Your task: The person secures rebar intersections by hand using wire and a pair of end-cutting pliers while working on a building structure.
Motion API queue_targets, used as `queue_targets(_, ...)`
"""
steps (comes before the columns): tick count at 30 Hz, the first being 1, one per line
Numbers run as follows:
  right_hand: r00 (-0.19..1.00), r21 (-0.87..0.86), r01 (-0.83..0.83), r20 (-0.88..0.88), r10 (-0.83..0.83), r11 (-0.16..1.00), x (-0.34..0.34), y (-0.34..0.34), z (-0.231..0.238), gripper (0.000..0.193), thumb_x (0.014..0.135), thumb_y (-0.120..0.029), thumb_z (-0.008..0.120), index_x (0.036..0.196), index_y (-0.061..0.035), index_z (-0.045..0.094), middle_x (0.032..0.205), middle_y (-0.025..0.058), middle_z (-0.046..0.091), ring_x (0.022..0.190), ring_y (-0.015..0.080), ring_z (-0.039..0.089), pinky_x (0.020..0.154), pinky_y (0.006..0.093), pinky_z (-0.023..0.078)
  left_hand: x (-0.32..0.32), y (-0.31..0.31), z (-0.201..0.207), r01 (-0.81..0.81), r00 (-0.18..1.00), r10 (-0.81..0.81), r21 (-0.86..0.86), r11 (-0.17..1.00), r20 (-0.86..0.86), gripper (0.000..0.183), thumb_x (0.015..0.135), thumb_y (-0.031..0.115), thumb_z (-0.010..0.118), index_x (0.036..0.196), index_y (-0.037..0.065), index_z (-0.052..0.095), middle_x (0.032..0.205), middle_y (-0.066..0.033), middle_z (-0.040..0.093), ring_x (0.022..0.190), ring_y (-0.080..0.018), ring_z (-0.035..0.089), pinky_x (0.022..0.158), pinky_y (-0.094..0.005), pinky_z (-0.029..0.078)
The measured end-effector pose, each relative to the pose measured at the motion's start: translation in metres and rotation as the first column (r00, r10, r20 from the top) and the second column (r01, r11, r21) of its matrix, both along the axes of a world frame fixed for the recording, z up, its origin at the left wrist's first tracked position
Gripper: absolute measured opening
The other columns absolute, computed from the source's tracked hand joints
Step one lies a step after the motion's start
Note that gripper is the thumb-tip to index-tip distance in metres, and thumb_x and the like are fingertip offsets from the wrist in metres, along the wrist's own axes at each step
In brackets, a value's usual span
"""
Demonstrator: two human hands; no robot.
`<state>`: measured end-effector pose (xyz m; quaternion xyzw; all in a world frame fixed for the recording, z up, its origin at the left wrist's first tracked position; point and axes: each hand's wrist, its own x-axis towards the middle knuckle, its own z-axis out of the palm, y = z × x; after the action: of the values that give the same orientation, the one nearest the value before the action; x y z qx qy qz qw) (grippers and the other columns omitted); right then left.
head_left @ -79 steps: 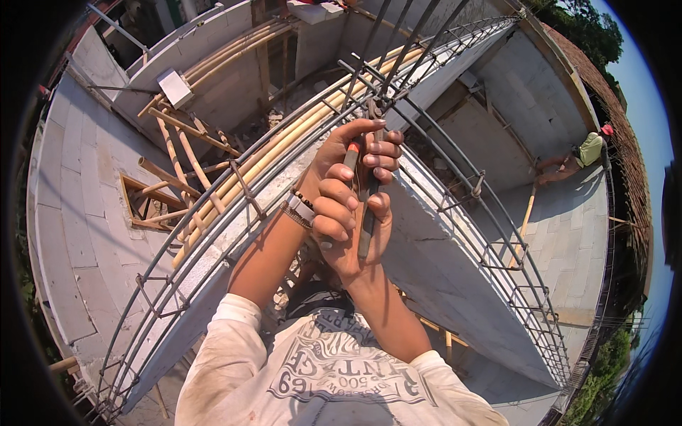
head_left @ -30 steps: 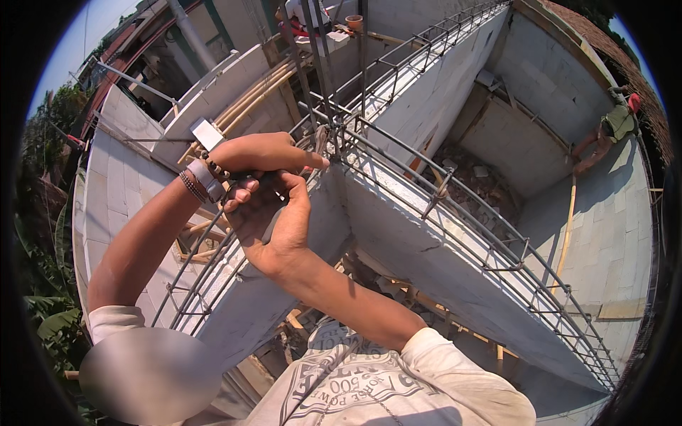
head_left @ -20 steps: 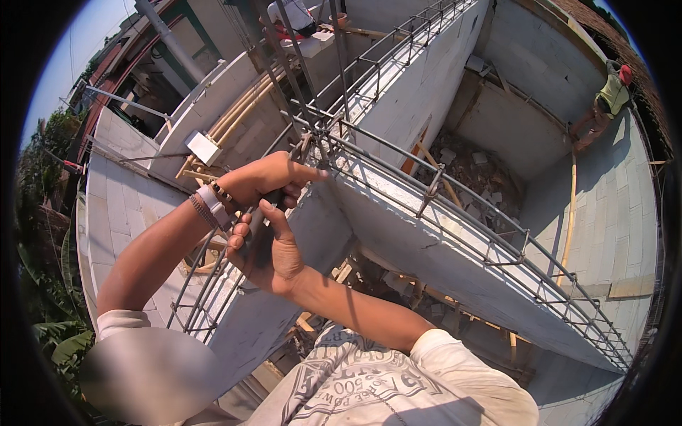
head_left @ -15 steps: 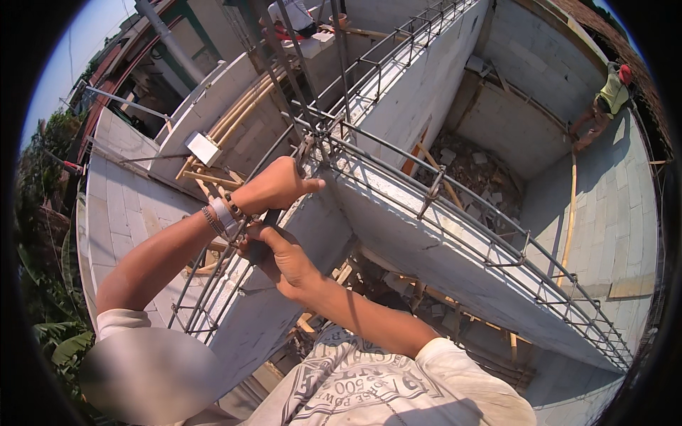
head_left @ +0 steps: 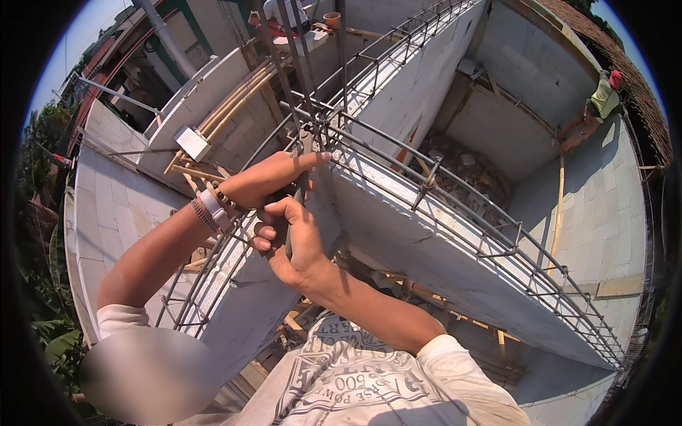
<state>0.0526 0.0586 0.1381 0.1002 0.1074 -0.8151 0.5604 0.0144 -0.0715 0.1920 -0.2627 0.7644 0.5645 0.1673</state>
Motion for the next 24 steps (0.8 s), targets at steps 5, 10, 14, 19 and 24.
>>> queue_targets(5, 0.933, -0.514, 0.049, 0.33, 0.145, 0.856, -0.008, 0.011, 0.004, 0.016, 0.09, -0.013, 0.057, 0.105, -0.008, 0.052, 0.08, 0.0014, 0.046, 0.067, 0.0139, 0.042, 0.062, 0.0303, 0.038, -0.001, 0.001, 0.0, -0.167, 0.985, 0.153, 0.661, 0.732, 0.078, 0.037, 0.104, 0.032, 0.057, 0.115, -0.003, 0.06, 0.1, -0.0121, 0.069, 0.086, -0.0205, 0.069, 0.082, -0.0334, 0.058)
queue_targets(10, 0.863, -0.698, 0.135, 0.432, 0.262, 0.704, -0.004, 0.009, -0.004, 0.02, 0.095, -0.017, 0.057, 0.11, -0.0058, 0.051, 0.081, 0.003, 0.047, 0.068, 0.0157, 0.043, 0.063, 0.0318, 0.039, -0.004, 0.014, -0.009, -0.315, 0.93, 0.34, 0.781, 0.539, 0.14, 0.02, 0.107, 0.022, 0.053, 0.099, 0.004, 0.056, 0.08, 0.0038, 0.04, 0.066, -0.0074, 0.04, 0.062, -0.0232, 0.041)
queue_targets(14, 0.939, -0.623, -0.038, 0.246, 0.241, 0.782, -0.008, 0.009, -0.013, 0.034, 0.099, -0.035, 0.059, 0.113, -0.0045, 0.056, 0.088, 0.0061, 0.058, 0.078, 0.0198, 0.056, 0.074, 0.0345, 0.048, -0.004, 0.01, -0.014, -0.158, 0.974, 0.216, 0.883, 0.442, 0.066, 0.031, 0.107, 0.034, 0.059, 0.086, 0.012, 0.05, 0.073, 0.0083, 0.032, 0.062, -0.0041, 0.034, 0.054, -0.0197, 0.034)
queue_targets(19, 0.965, -0.277, -0.26, -0.096, 0.243, 0.925, -0.013, 0.027, -0.015, 0.047, 0.096, -0.05, 0.065, 0.111, -0.0055, 0.063, 0.099, 0.0088, 0.067, 0.101, 0.0252, 0.068, 0.101, 0.0428, 0.055, -0.008, -0.003, -0.022, -0.19, 0.979, 0.185, 0.735, 0.651, 0.088, 0.039, 0.103, 0.038, 0.064, 0.079, 0.016, 0.043, 0.07, 0.0081, 0.031, 0.06, -0.0049, 0.034, 0.053, -0.0219, 0.034)
queue_targets(24, 0.833, 0.201, -0.105, -0.518, 0.197, 0.974, -0.022, 0.035, -0.014, 0.032, 0.091, -0.034, 0.075, 0.11, -0.0103, 0.065, 0.098, 0.0034, 0.068, 0.095, 0.015, 0.068, 0.091, 0.0391, 0.056, -0.007, -0.001, -0.027, -0.233, 0.968, 0.235, 0.642, 0.73, 0.085, 0.035, 0.103, 0.031, 0.065, 0.079, 0.014, 0.044, 0.069, 0.0069, 0.035, 0.059, -0.0068, 0.035, 0.054, -0.0259, 0.038)
